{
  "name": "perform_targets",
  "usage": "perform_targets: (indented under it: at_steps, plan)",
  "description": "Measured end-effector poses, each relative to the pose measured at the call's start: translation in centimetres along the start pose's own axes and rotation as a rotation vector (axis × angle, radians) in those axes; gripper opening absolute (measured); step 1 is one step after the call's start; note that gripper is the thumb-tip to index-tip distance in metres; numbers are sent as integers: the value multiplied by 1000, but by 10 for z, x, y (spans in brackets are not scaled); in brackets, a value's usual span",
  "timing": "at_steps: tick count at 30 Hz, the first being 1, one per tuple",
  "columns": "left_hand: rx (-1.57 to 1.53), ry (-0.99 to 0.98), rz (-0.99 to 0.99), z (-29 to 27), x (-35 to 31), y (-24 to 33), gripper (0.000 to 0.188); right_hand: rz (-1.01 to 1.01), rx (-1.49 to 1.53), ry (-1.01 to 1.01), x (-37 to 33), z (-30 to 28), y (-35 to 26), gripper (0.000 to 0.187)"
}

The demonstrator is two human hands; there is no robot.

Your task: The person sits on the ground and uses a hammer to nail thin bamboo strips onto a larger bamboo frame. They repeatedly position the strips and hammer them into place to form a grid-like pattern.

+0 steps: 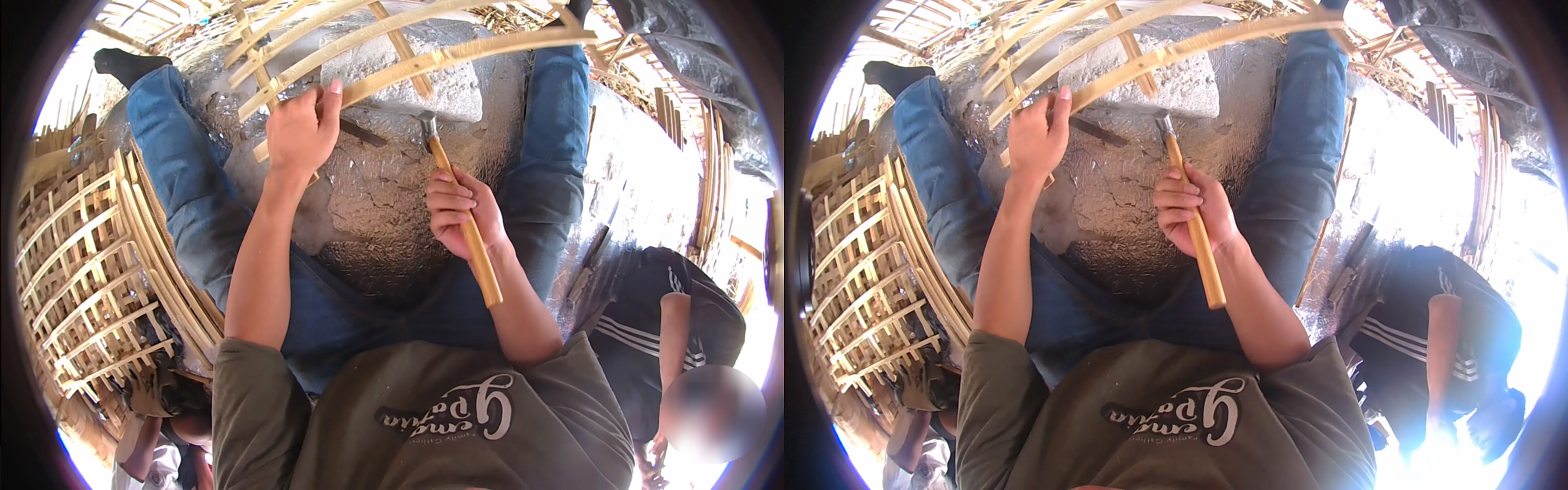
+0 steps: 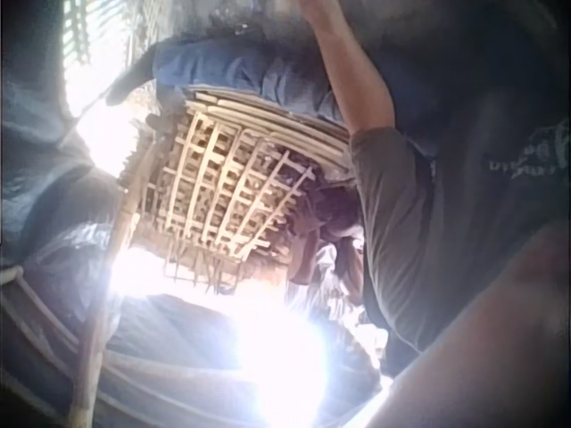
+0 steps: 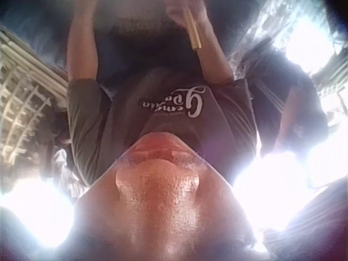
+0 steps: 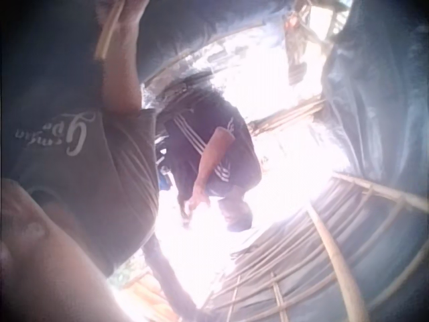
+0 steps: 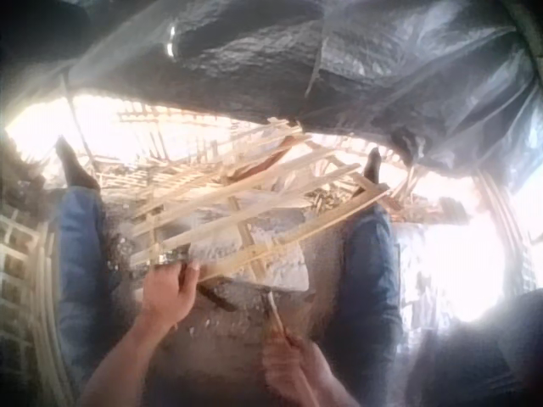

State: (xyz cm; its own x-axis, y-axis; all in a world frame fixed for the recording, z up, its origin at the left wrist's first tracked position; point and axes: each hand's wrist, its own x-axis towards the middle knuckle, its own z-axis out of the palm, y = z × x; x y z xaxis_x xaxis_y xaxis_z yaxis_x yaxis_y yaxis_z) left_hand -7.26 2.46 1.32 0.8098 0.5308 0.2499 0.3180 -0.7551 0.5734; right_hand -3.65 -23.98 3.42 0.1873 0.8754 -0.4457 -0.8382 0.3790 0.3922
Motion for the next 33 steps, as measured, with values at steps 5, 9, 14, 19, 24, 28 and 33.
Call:
perform_targets:
  at_steps: [5,9,14,19,24,28,33]
  plan:
    - [-71,31,29,-5,-4,0,46,-18,-48,61,5,-1,-1,35]
    - [-60,10,22,-7,-2,1,46,-7,-193,107,4,3,1,33]
    - [-104,-39,-9,-13,-1,3,46,-44,-370,246,15,-7,-1,29]
    - [-128,-97,-26,-20,-2,5,43,-112,-538,407,23,-12,4,27]
    - [-162,-80,-46,-32,3,6,39,-119,-647,436,27,-14,6,26]
    - [-241,-48,-56,-44,1,0,38,-113,-675,459,27,-13,8,27]
    - [-224,-95,-140,-54,2,-18,40,-102,-677,464,27,-11,9,28]
